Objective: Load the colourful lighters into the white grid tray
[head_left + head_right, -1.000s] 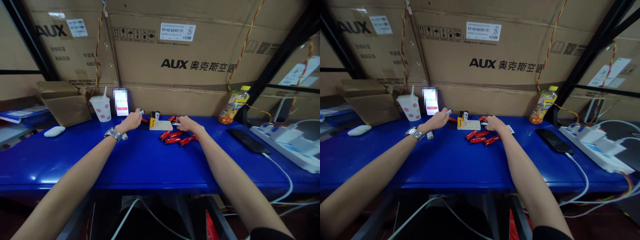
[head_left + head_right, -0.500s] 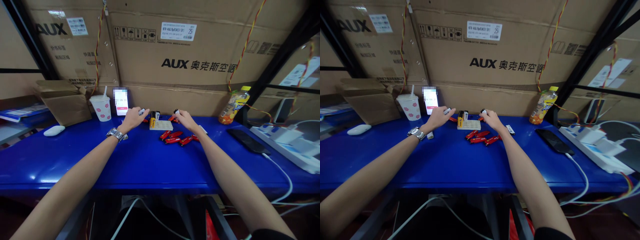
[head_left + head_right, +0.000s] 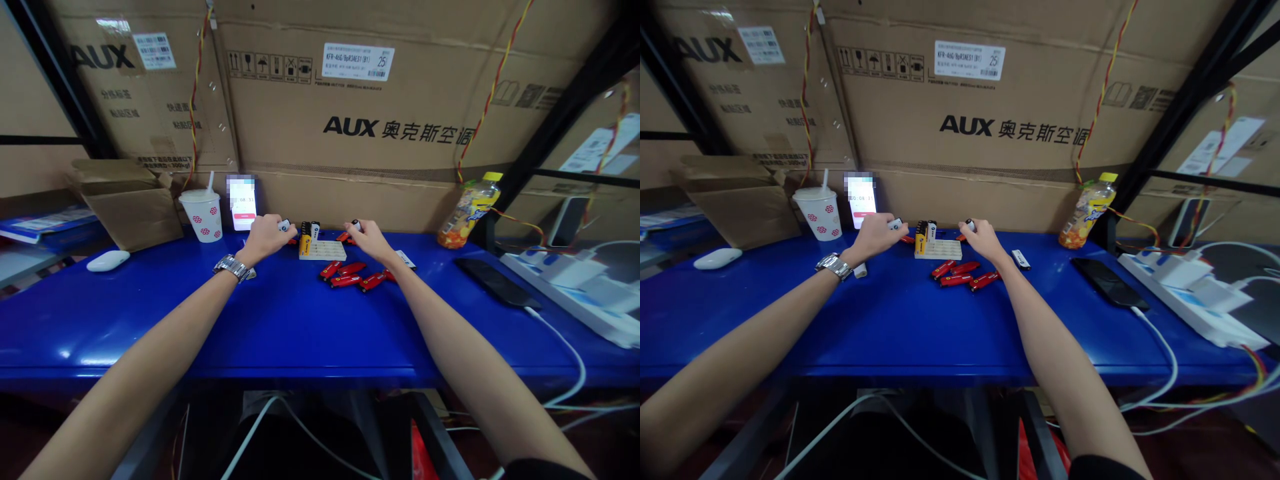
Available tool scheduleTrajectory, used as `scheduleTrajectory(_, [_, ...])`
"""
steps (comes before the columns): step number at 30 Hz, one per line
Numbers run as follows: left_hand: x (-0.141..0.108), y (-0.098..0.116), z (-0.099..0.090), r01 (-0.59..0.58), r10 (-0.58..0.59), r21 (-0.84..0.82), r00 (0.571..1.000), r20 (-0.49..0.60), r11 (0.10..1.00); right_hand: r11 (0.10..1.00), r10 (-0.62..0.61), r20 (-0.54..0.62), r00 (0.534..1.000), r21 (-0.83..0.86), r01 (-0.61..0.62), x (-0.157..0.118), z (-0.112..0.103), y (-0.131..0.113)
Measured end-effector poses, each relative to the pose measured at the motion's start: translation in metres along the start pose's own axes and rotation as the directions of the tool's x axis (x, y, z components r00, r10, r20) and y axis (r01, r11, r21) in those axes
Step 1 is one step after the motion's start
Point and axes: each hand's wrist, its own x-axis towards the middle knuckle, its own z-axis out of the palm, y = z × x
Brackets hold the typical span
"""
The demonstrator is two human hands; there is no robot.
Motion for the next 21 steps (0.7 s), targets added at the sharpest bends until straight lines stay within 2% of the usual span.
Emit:
scheduleTrajectory(8, [0.0022, -0.0053, 0.004, -0.029, 0.029, 0.006, 1.0, -0.011, 1.0, 0.999, -0.013, -0.001, 1.0, -0.029, 0.013, -0.0001, -0.0017, 0.0067])
scheduleTrajectory(15, [0.001, -0.0028, 0.0032, -0.015, 0.015, -0.031, 1.0, 0.012, 0.999, 0.999, -0.006, 0.03, 1.0, -0.054, 0.007, 0.0008, 0.0008, 0.004])
scheduleTrajectory(21, [0.001, -0.0044, 0.0046, -0.002, 0.002, -0.027, 1.0, -0.017, 1.0, 0.997, 0.017, 0.031, 0.999, -0.075, -0.015, 0.0001, 0.0009, 0.0039])
